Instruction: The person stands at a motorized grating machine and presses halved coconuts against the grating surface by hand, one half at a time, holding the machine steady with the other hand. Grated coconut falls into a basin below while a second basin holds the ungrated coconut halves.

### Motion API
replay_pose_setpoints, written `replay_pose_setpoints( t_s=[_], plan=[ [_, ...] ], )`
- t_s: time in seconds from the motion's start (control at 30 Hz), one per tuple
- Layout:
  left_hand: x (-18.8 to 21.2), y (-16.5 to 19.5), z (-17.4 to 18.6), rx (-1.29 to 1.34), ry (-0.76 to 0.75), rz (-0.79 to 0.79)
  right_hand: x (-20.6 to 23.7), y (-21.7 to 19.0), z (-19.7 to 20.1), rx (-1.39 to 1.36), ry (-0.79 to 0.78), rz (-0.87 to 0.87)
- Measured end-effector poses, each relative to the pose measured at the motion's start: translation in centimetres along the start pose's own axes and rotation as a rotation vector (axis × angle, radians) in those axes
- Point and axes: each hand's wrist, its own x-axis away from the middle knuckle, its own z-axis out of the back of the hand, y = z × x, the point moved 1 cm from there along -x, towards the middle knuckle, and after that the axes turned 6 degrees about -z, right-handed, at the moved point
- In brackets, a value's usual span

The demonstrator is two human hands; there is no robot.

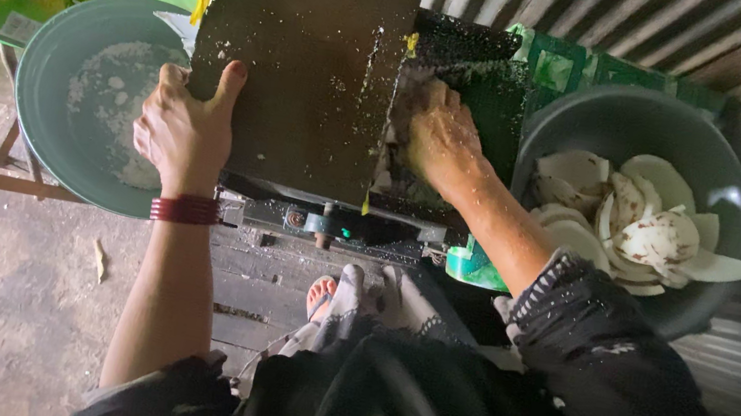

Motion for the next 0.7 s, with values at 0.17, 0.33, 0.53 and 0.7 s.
replay_pose_setpoints(
  t_s=[0.17, 0.33, 0.53, 0.7],
  plan=[
    [0.0, 0.2, 0.5, 0.006, -0.004, 0.017, -1.0, 0.2, 1.0, -0.084, -0.127, -0.040],
    [0.1, 0.5, 0.8, 0.032, -0.023, 0.024, -1.3, 1.7, 2.0, 0.051, -0.269, -0.119],
    [0.1, 0.6, 0.6, 0.022, 0.000, 0.025, -0.9, 1.8, 0.2, -0.009, -0.177, -0.096],
    [0.2, 0.8, 0.6, 0.037, -0.005, 0.037, -0.9, 2.5, -1.5, -0.013, -0.143, -0.018]
  ],
)
